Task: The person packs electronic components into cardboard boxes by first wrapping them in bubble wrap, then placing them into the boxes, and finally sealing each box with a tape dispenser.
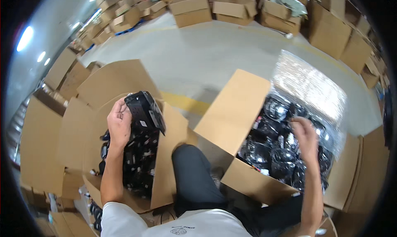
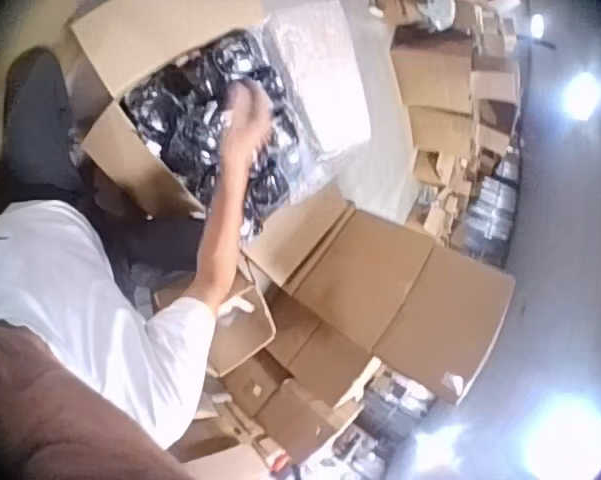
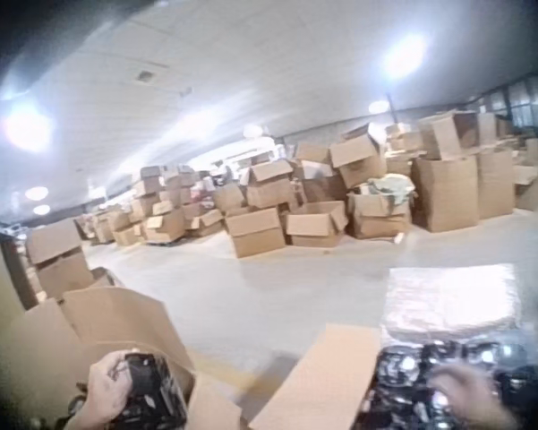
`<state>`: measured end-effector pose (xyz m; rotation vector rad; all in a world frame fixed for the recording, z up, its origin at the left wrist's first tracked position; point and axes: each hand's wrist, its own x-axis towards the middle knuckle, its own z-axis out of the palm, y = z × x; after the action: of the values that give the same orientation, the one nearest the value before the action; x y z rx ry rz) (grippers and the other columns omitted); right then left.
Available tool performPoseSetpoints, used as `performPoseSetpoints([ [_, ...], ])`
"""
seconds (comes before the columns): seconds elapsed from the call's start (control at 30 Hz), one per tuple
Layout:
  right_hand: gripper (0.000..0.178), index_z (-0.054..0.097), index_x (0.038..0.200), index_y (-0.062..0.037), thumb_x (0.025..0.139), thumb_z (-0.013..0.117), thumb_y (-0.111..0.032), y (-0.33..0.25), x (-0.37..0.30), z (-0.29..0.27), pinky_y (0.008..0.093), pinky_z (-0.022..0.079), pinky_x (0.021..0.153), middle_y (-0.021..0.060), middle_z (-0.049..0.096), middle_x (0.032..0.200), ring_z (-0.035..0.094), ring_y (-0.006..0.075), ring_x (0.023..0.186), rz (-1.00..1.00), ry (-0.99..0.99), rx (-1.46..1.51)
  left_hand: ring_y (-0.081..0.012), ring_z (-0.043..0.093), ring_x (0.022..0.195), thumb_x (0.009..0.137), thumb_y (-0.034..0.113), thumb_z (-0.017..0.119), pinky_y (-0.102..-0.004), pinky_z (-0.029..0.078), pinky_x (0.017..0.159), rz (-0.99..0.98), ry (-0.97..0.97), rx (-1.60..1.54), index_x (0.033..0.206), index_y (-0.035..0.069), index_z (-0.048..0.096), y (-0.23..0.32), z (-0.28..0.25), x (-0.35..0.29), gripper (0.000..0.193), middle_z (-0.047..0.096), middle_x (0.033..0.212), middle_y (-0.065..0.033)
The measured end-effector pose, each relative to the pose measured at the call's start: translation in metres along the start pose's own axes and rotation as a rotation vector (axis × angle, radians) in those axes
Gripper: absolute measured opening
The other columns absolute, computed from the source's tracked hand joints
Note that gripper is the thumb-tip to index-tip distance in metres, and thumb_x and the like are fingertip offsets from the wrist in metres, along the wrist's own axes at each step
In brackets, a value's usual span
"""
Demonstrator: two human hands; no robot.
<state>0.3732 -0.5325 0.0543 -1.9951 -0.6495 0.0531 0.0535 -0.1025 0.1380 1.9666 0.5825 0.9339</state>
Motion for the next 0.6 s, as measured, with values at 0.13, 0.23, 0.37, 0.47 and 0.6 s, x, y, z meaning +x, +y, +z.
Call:
performPoseSetpoints([
  [0.13, 0.046, 0.052, 0.137, 0.0000, 0.102, 0.060, -0.028, -0.065, -0.032, 0.073, 0.0341, 0.052, 0.097, 0.0149, 0.066, 0.124, 0.064, 0.0218, 0.114, 0.168, -0.677, 0.506, -0.0237, 0.066, 0.094, 0.105, 0.018, 0.048, -0.0380, 0.057, 0.086, 0.024, -0.146, -0.343, 0.117, -0.002, 0.057, 0.022, 0.097, -0.008, 0.025, 0.063, 0.101, -0.0125],
  [0.23, 0.099, 0.022, 0.155, 0.0028, 0.084, 0.083, -0.031, -0.078, -0.056, 0.093, 0.0406, 0.036, 0.114, 0.0227, 0.041, 0.149, 0.042, 0.0303, 0.139, -0.403, -0.459, 0.372, -0.0339, 0.066, 0.098, 0.101, 0.035, 0.054, -0.0467, 0.057, 0.089, -0.348, -0.581, -0.996, 0.126, -0.001, 0.054, 0.035, 0.167, -0.027, 0.045, 0.063, 0.109, -0.0186],
  [0.37, 0.120, 0.015, 0.158, 0.0007, 0.071, 0.093, -0.028, -0.076, -0.055, 0.027, 0.0410, 0.027, 0.121, 0.0208, 0.031, 0.155, 0.029, 0.0295, 0.146, -0.273, -0.472, 0.679, -0.0139, 0.063, 0.111, 0.094, 0.012, 0.070, -0.0294, 0.055, 0.091, -0.313, -1.199, -0.885, 0.136, 0.001, 0.053, 0.068, 0.232, -0.040, 0.047, 0.065, 0.121, -0.0066],
  [0.47, 0.116, 0.020, 0.156, 0.0002, 0.069, 0.094, -0.021, -0.057, -0.073, -0.008, 0.0379, 0.042, 0.111, 0.0160, 0.052, 0.141, 0.052, 0.0233, 0.129, -0.150, -0.470, 0.923, -0.0140, 0.062, 0.112, 0.095, 0.012, 0.069, -0.0302, 0.055, 0.092, -0.453, -1.214, -0.921, 0.137, 0.001, 0.053, 0.085, 0.267, -0.064, 0.046, 0.065, 0.121, -0.0064],
  [0.6, 0.085, 0.046, 0.142, 0.0019, 0.071, 0.092, -0.008, -0.055, -0.100, -0.038, 0.0330, 0.054, 0.095, 0.0095, 0.069, 0.117, 0.066, 0.0142, 0.101, 0.074, -0.351, 0.981, -0.0141, 0.062, 0.113, 0.096, 0.013, 0.067, -0.0318, 0.054, 0.093, -0.729, -1.147, -0.961, 0.137, 0.001, 0.053, 0.104, 0.306, -0.089, 0.045, 0.065, 0.120, -0.0060],
])
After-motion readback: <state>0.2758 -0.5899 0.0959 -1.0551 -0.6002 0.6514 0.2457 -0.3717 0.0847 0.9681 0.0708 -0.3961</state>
